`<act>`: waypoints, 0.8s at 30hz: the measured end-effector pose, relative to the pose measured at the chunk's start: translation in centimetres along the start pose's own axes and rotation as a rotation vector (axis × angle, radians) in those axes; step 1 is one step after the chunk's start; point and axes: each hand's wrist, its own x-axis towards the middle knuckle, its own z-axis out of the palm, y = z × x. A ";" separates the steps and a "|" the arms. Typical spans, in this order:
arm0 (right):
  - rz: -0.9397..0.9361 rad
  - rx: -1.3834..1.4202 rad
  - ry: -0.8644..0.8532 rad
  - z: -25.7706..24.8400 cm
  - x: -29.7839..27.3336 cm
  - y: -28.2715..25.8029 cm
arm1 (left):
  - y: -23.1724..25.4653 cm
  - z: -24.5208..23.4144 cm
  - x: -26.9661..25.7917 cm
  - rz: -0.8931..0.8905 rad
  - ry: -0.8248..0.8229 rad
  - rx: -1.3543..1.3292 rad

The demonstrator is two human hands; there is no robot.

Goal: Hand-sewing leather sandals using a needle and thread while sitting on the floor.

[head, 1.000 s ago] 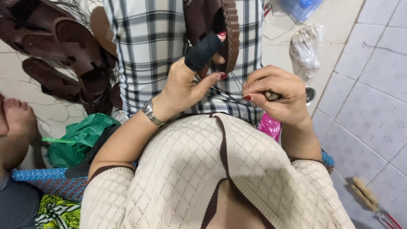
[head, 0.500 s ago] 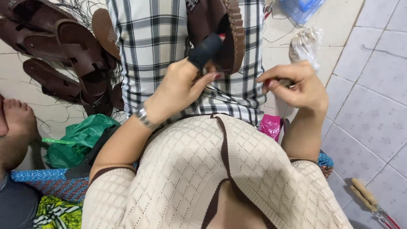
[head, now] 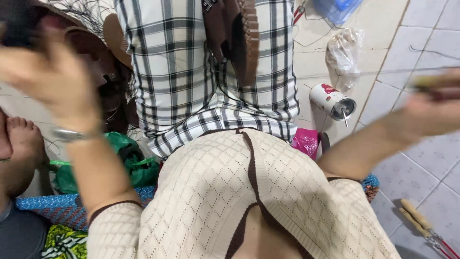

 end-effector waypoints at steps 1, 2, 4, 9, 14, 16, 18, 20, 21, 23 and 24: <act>-0.041 -0.046 -0.088 0.2 0.4 -0.7 | -6.2 -0.2 -1.2 0.005 -0.042 0.313; -0.081 -0.093 -0.177 0.5 0.9 -1.3 | -11.8 -1.1 -2.8 0.013 -0.082 0.625; -0.146 -0.163 -0.314 1.0 1.6 -2.7 | -2.5 -1.4 -0.8 0.006 -0.130 0.325; -0.294 -0.355 -0.717 3.3 -1.7 -4.6 | 11.3 2.7 -1.5 0.047 -0.555 -0.405; -0.035 0.019 -1.477 8.1 -7.7 -7.4 | 14.7 2.9 -0.2 -0.061 -1.414 -0.186; -0.024 0.013 -1.426 8.3 -7.8 -8.0 | 14.2 2.9 -0.3 0.036 -1.406 -0.629; -0.004 0.012 -1.381 8.3 -8.3 -8.1 | 13.9 3.6 -1.3 0.123 -1.353 -1.070; 0.103 0.040 -1.271 8.1 -8.9 -7.7 | 14.0 5.3 -3.0 0.296 -0.629 -0.844; 0.098 0.040 -1.272 8.2 -9.2 -7.6 | 13.8 5.7 -3.1 0.298 -0.624 -0.845; 0.139 0.129 -1.207 8.4 -9.9 -7.3 | 13.4 6.6 -3.2 0.498 -0.330 -0.295; 0.139 0.129 -1.209 8.4 -10.0 -6.9 | 13.5 6.9 -3.1 0.496 -0.330 -0.294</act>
